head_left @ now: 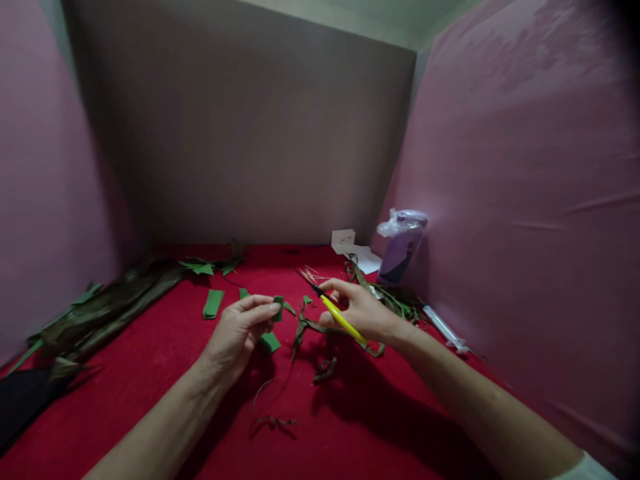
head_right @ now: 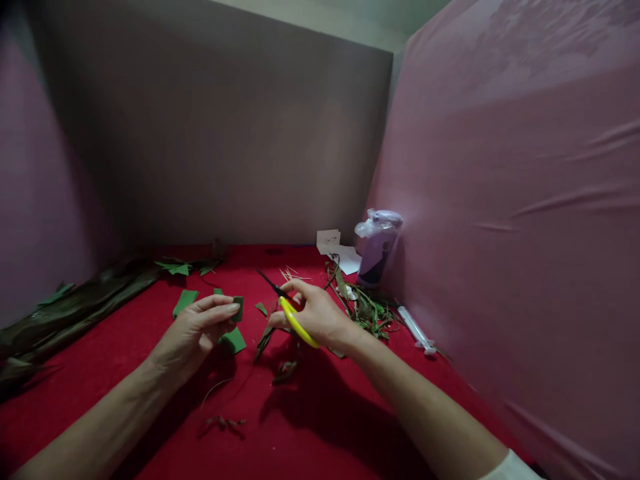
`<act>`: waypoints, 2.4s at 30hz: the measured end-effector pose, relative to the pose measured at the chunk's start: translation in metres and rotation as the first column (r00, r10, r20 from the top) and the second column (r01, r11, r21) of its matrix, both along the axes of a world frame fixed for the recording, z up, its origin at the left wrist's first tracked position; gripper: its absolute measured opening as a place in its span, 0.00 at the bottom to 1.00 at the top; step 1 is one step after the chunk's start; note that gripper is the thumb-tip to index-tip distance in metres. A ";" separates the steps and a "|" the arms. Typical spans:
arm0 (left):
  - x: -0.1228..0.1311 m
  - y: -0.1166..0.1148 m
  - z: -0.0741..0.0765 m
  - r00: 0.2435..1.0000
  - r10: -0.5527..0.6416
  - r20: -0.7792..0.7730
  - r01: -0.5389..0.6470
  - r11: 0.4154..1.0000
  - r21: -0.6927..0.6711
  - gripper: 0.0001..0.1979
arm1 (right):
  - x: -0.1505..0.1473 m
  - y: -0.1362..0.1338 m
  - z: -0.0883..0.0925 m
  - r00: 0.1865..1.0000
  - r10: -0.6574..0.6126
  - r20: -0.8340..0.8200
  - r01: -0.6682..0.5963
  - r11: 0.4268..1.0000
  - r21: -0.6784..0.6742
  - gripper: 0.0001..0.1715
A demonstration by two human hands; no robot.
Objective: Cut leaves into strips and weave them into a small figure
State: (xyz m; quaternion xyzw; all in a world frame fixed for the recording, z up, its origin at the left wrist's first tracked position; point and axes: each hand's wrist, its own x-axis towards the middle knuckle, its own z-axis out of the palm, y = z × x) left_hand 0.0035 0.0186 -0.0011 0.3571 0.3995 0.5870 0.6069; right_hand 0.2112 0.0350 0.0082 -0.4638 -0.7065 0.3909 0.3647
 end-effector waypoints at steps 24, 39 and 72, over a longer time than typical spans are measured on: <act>0.001 -0.016 -0.002 0.329 0.836 -0.440 0.454 0.268 0.850 0.15 | -0.024 -0.044 -0.010 0.763 0.001 -0.646 -0.160 0.969 -0.189 0.18; 0.023 -0.021 -0.004 0.792 0.323 -0.518 0.007 0.844 0.536 0.11 | -0.021 -0.045 -0.015 0.779 -0.019 -0.627 -0.021 0.998 -0.057 0.16; 0.020 -0.016 0.006 0.983 0.049 0.179 -0.044 0.998 -0.033 0.03 | -0.024 -0.060 -0.014 0.985 -0.057 0.165 0.036 0.991 0.129 0.24</act>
